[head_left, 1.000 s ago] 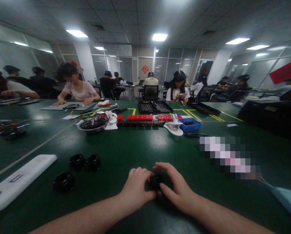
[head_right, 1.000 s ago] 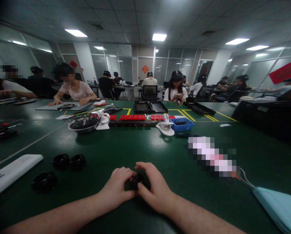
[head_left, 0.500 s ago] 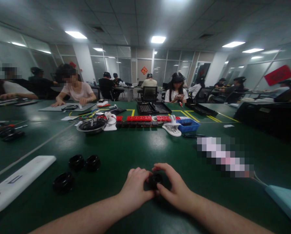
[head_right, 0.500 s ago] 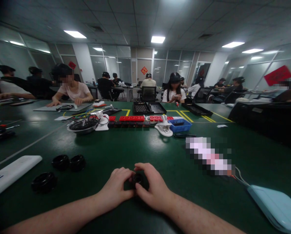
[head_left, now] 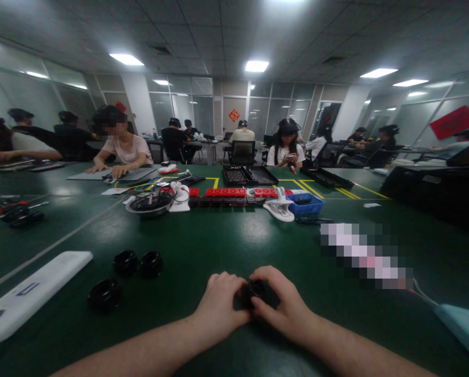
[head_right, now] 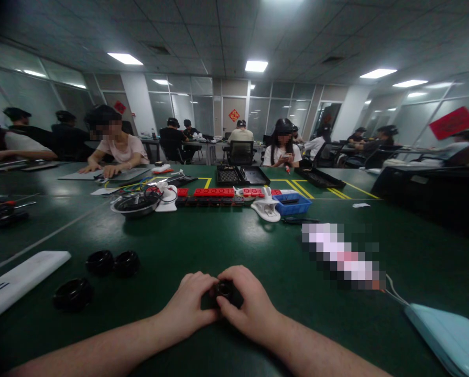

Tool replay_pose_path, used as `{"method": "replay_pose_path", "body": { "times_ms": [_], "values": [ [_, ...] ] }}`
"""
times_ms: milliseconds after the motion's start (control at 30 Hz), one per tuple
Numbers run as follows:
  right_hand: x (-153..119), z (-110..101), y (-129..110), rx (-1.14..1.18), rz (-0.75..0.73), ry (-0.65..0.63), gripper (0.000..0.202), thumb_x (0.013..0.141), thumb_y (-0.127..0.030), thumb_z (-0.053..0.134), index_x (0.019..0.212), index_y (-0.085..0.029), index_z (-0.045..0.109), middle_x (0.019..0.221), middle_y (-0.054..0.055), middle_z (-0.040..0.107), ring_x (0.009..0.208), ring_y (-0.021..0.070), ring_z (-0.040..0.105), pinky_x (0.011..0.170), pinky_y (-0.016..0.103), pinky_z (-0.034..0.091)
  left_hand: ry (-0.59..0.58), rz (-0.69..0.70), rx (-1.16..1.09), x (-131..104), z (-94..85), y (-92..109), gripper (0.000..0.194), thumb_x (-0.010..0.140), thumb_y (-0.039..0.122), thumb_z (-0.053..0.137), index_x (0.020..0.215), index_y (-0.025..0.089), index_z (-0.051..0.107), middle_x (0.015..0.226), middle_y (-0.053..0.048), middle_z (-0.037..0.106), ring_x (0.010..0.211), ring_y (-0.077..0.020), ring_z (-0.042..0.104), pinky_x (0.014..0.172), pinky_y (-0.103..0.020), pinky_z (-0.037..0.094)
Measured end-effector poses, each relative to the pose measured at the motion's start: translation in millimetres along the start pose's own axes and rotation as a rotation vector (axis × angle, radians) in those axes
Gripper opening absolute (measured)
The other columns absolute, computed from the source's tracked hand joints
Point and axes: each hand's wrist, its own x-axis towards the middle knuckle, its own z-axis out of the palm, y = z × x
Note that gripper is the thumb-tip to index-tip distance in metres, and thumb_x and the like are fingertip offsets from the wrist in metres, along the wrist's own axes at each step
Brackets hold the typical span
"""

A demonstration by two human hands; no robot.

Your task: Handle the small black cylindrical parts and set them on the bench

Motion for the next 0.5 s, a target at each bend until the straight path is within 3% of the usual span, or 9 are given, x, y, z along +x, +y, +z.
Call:
{"method": "replay_pose_path", "body": {
  "times_ms": [200, 500],
  "values": [
    [-2.1, -2.0, -2.4, 0.022, -0.013, -0.043, 0.045, 0.07, -0.014, 0.054, 0.113, -0.019, 0.043, 0.106, 0.009, 0.055, 0.096, 0.0221, 0.053, 0.084, 0.037, 0.045, -0.024, -0.035, 0.033, 1.1, -0.4, 0.3, 0.019, 0.066, 0.032, 0.065, 0.075, 0.019, 0.055, 0.076, 0.002, 0.055, 0.076, -0.0184, 0.047, 0.069, -0.029, 0.031],
    [0.2, 3.0, 3.8, -0.114, 0.125, 0.04, 0.023, 0.066, -0.019, 0.065, 0.085, -0.019, 0.054, 0.078, 0.003, 0.059, 0.071, 0.0195, 0.056, 0.063, 0.032, 0.047, -0.027, -0.022, 0.003, 0.9, -3.5, 3.8, 0.022, 0.068, 0.038, 0.066, 0.079, 0.02, 0.057, 0.075, 0.003, 0.055, 0.075, -0.0183, 0.047, 0.069, -0.029, 0.032]
  ]
}}
